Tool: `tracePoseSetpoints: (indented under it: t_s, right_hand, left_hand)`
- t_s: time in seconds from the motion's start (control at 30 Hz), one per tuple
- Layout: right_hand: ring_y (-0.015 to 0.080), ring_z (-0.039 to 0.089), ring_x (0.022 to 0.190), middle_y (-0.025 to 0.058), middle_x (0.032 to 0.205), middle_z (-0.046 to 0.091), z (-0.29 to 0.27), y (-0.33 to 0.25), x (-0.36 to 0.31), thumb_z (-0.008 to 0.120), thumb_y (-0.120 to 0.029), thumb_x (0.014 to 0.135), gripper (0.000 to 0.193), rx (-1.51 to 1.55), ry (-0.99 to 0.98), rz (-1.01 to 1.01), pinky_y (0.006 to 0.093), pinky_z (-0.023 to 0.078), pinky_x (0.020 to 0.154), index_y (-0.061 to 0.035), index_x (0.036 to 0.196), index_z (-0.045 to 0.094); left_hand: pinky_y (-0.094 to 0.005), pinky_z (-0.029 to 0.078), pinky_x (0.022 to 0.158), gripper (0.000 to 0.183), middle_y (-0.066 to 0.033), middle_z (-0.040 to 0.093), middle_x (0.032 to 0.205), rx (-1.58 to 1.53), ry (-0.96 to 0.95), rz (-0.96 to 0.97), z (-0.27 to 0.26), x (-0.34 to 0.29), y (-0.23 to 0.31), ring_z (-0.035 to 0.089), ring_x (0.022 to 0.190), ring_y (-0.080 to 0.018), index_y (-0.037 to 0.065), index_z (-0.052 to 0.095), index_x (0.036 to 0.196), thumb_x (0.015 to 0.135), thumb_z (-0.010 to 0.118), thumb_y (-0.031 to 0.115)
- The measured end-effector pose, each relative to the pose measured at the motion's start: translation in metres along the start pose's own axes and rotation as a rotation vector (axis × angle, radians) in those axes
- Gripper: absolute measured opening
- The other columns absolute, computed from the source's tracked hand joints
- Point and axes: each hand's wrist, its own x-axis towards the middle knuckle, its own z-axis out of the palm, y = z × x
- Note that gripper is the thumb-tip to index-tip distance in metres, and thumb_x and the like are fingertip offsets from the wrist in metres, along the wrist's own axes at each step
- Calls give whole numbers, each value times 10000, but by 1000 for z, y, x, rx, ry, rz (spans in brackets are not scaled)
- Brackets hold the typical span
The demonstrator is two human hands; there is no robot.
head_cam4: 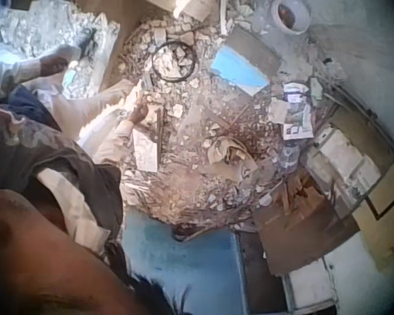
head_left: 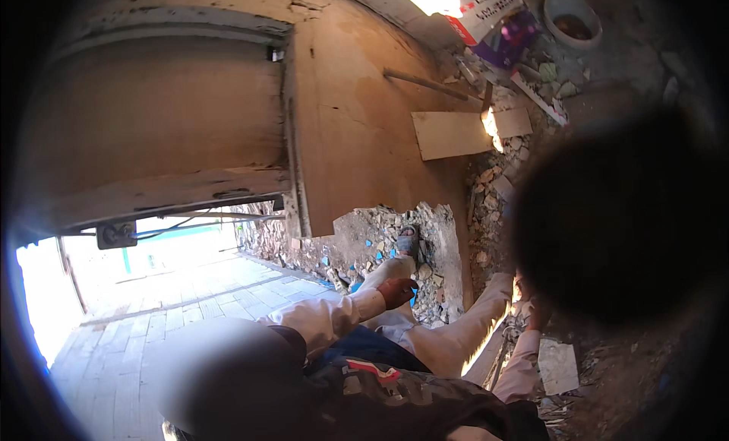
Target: The person plugs a power cord into a wall socket and uses an angle grinder to cut a coiled black cable on the ground. After cutting, the person picks up the cable and uses pliers to strip the insulation from the ends.
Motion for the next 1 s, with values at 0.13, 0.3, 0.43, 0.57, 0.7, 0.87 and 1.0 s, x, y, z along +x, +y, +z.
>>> tracePoseSetpoints:
  t_s: [0.13, 0.3, 0.43, 0.57, 0.7, 0.87, 1.0]
  right_hand:
    - [224, 664, 1007, 121, 1059, 656, 142, -185, -83, 671, -272, 944, 370, -234, -285, -469, 352, 564, 806, 0, 1184, 599]
    - [207, 650, 1027, 116, 1092, 664, 294, -356, -226, 683, -270, 952, 386, -159, -642, -557, 340, 538, 889, 7, 1208, 602]
    - [170, 655, 1001, 98, 1095, 677, 366, -445, -339, 666, -232, 968, 335, -245, -900, -772, 302, 530, 880, 1, 1202, 612]
    - [144, 670, 943, 77, 1018, 700, 420, -495, -467, 665, -171, 965, 258, -185, -1098, -924, 291, 523, 851, 1, 1155, 639]
    - [139, 688, 896, 82, 1017, 723, 469, -513, -550, 666, -152, 961, 242, -242, -1168, -1185, 296, 536, 803, -20, 1163, 656]
    - [151, 664, 1029, 91, 1135, 690, 485, -527, -602, 641, -136, 989, 293, -374, -1376, -1188, 281, 517, 911, 16, 1239, 621]
    - [165, 660, 1031, 105, 1139, 678, 488, -536, -615, 639, -143, 994, 325, -291, -1313, -1089, 287, 520, 924, 35, 1260, 587]
  left_hand:
    - [-424, 549, 911, 335, -159, 722, 1092, -169, 226, 45, -26, -80, -23, 701, 1002, -346, 79, 667, 1201, 911, 619, 241]
    - [-346, 568, 801, 311, -144, 740, 1023, -470, 574, -38, -99, -159, -28, 738, 890, -201, 3, 647, 1199, 974, 605, 214]
    - [-297, 547, 784, 241, -93, 710, 945, -805, 1245, 60, -180, -211, -32, 692, 853, -148, 20, 641, 1182, 999, 598, 170]
    - [-282, 495, 842, 285, -59, 620, 1040, -768, 1745, 399, -267, -286, -30, 619, 961, -139, 45, 557, 1232, 996, 634, 184]
    - [-422, 428, 1040, 757, -169, 473, 1416, -655, 1826, 603, -346, -346, -37, 483, 1298, -279, 64, 348, 1483, 927, 694, 444]
    - [-423, 434, 1058, 961, -210, 585, 1307, -559, 1333, 941, -406, -373, -40, 569, 1230, -278, 32, 337, 1514, 814, 806, 493]
    - [-359, 516, 925, 781, -148, 647, 1141, -353, 1389, 690, -410, -392, -34, 636, 1056, -199, -25, 575, 1325, 786, 827, 481]
